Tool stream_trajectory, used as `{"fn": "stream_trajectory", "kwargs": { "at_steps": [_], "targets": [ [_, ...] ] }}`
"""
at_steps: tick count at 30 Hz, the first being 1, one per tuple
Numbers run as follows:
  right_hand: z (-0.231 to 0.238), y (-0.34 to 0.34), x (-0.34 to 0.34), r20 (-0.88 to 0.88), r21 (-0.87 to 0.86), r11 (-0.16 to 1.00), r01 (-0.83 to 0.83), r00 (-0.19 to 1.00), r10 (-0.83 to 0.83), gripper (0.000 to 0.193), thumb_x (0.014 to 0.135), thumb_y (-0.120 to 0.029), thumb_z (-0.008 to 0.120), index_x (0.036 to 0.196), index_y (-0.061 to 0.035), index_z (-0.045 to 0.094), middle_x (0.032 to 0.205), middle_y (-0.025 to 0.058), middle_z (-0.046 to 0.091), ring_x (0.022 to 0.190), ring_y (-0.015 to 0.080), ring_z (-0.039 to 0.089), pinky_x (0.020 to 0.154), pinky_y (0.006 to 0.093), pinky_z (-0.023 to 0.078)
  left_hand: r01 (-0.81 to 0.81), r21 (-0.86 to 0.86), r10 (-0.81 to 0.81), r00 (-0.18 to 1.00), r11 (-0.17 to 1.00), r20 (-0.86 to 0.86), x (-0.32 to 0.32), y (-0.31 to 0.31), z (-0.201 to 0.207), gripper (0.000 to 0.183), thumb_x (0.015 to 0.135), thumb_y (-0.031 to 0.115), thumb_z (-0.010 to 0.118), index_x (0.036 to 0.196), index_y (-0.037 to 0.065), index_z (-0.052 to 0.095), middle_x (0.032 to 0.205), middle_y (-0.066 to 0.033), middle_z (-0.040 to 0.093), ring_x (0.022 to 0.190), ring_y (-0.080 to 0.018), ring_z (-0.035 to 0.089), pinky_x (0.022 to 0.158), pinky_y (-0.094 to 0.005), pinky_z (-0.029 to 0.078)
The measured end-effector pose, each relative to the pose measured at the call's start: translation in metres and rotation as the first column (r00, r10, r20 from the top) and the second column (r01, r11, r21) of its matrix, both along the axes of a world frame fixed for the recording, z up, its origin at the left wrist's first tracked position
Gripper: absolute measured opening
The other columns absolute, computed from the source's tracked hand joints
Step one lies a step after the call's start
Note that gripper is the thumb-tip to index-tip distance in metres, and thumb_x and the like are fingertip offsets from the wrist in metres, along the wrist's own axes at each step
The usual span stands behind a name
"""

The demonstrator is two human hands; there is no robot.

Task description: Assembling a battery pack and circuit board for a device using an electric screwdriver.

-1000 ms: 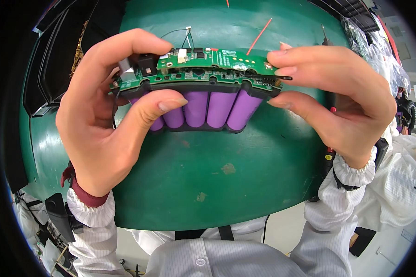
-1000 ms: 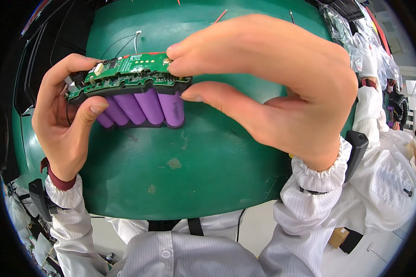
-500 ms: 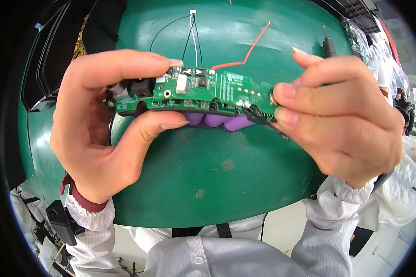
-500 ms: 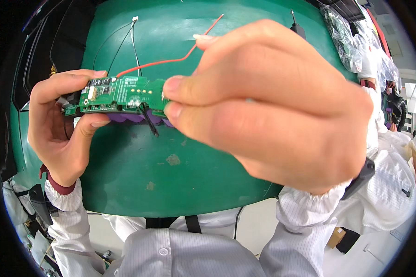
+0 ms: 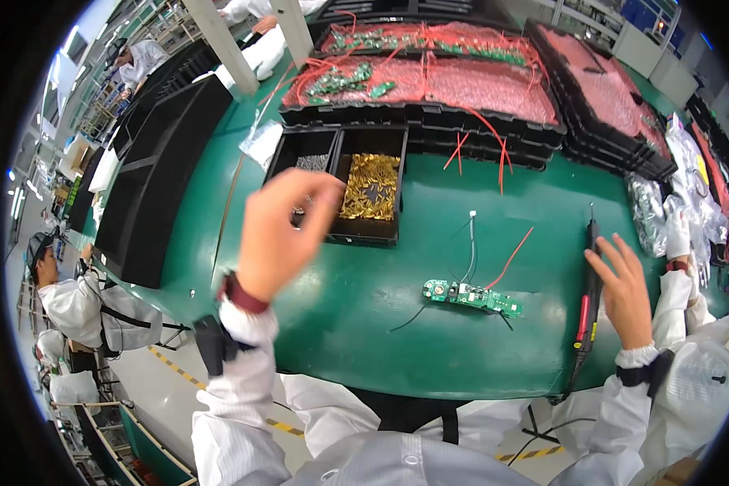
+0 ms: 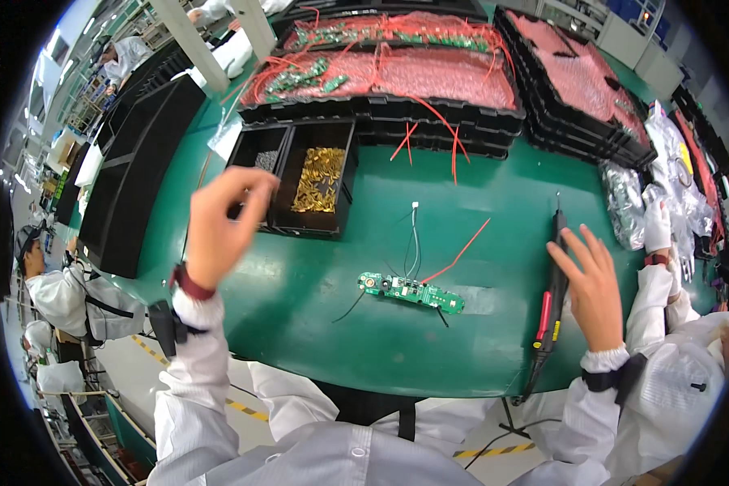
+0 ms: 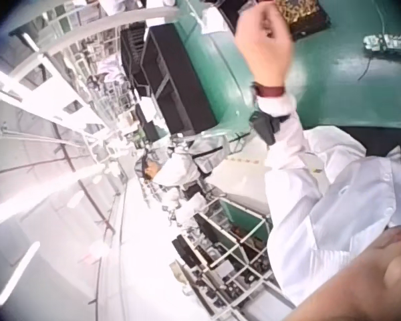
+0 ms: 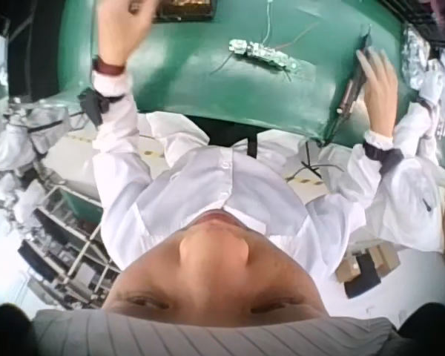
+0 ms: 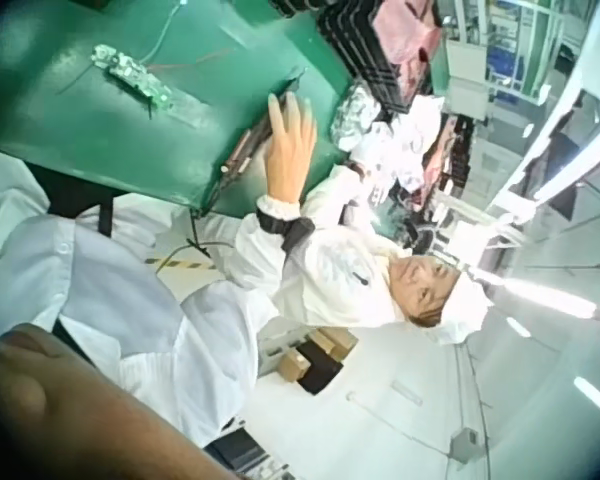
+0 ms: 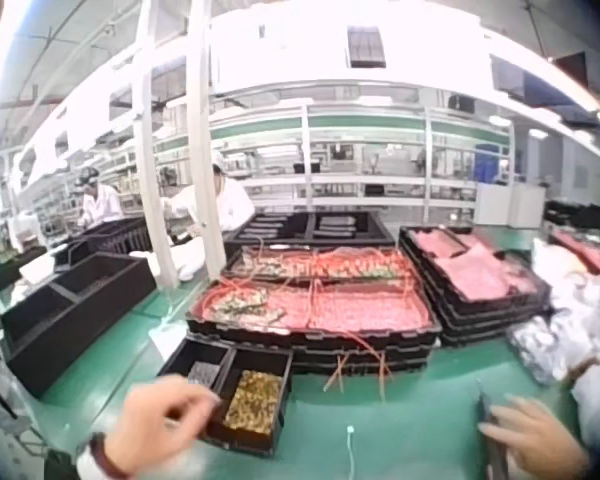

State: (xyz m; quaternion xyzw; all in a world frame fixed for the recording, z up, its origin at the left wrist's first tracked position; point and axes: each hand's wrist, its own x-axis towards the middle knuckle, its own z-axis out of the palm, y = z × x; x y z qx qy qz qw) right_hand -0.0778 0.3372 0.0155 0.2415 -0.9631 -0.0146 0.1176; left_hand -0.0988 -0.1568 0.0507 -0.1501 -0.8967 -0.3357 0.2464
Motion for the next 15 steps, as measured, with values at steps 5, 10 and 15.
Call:
{"fn": "stream_trajectory", "kwargs": {
  "at_steps": [5, 10, 15],
  "targets": [
    [-0.002, 0.011, -0.029, 0.046, 0.083, 0.941, -0.329, 0.944, 0.326, 0.041, 0.076, 0.004, 0.068, 0.115, -0.0069, 0.071, 0.136, 0.0068, 0.067, 0.141, 0.0330, 0.054, 0.123, 0.0554, 0.040, -0.076, -0.584, 0.236, 0.950, 0.808, 0.204, -0.056, -0.074, -0.035, 0.025, 0.085, 0.016, 0.078, 0.108, 0.004, 0.079, 0.100, -0.0187, 0.076, 0.100, -0.0384, 0.073, 0.093, -0.0515, 0.058],
    [0.007, 0.004, -0.033, -0.050, 0.225, 0.815, -0.535, 0.828, 0.558, 0.035, 0.069, -0.008, 0.071, 0.104, -0.0059, 0.068, 0.118, 0.0122, 0.067, 0.131, 0.0382, 0.062, 0.119, 0.0623, 0.045, -0.149, -0.642, 0.277, 0.955, 0.752, 0.102, -0.071, -0.063, -0.072, 0.009, 0.080, 0.002, 0.071, 0.087, 0.004, 0.075, 0.094, -0.0173, 0.075, 0.097, -0.0397, 0.073, 0.085, -0.0516, 0.061],
    [0.046, -0.023, 0.006, -0.318, 0.183, 0.799, -0.573, 0.734, 0.600, 0.022, 0.080, -0.011, 0.073, 0.098, -0.0003, 0.066, 0.102, 0.0173, 0.065, 0.113, 0.0475, 0.071, 0.103, 0.0688, 0.058, -0.217, -0.420, 0.247, 0.969, 0.881, 0.017, -0.058, -0.069, -0.058, 0.009, 0.088, 0.010, 0.073, 0.085, 0.003, 0.076, 0.089, -0.0191, 0.072, 0.086, -0.0417, 0.071, 0.080, -0.0515, 0.059]
  ]
}}
